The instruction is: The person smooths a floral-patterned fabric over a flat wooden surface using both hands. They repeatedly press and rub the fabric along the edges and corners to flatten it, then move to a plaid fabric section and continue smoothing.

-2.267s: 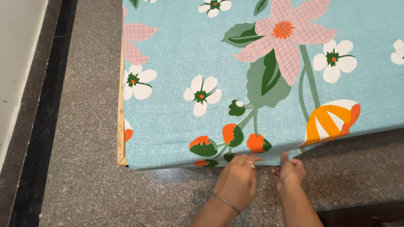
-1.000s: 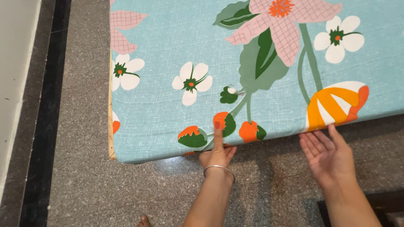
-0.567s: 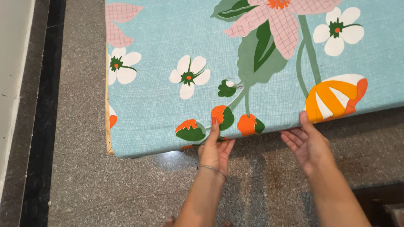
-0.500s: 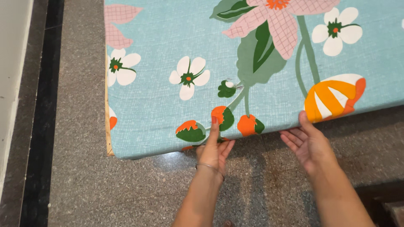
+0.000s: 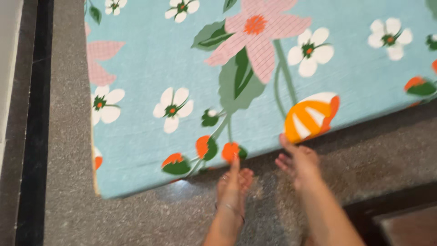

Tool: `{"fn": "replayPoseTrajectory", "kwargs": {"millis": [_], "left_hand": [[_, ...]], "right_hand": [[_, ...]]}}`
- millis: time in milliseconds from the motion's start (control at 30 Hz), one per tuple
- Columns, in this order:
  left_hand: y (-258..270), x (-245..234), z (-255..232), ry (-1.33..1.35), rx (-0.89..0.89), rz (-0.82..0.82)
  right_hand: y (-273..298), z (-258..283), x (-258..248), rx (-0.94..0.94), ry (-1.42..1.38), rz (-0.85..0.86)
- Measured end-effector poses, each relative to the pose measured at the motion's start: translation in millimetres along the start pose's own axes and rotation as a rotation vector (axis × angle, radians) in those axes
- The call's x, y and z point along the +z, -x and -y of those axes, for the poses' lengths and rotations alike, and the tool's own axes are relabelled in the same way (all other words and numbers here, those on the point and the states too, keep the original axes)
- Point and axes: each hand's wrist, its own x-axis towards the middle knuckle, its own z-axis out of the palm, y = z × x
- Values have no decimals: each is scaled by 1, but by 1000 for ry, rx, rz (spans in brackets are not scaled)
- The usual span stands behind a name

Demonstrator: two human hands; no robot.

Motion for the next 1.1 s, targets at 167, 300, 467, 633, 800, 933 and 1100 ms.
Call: {"fn": "replayPoseTrajectory", "kwargs": {"millis": [167,300,467,633,800,933,1100], "left_hand": [[9,110,69,63,-145,223],[17,220,117,278,-223,286],[7,297,150,332,-209,202],[-11,314,155,298,-176,148],[-10,314,152,248,-156,57],[-7,317,149,271,-136,85],[-9,322,146,217,-76,110]], "right_hand": [[-37,55,-68,-248,-209,-9],[-64,158,-144,-358,-326,-3],[-87,225,-160,-198,-314,-36],[-101,238,-163,-196,-354,87],[-106,242,-180,-121,-455,71],[-101,242,-180,-181,-442,142],[-101,256,-161,-183,-485,226]]}}
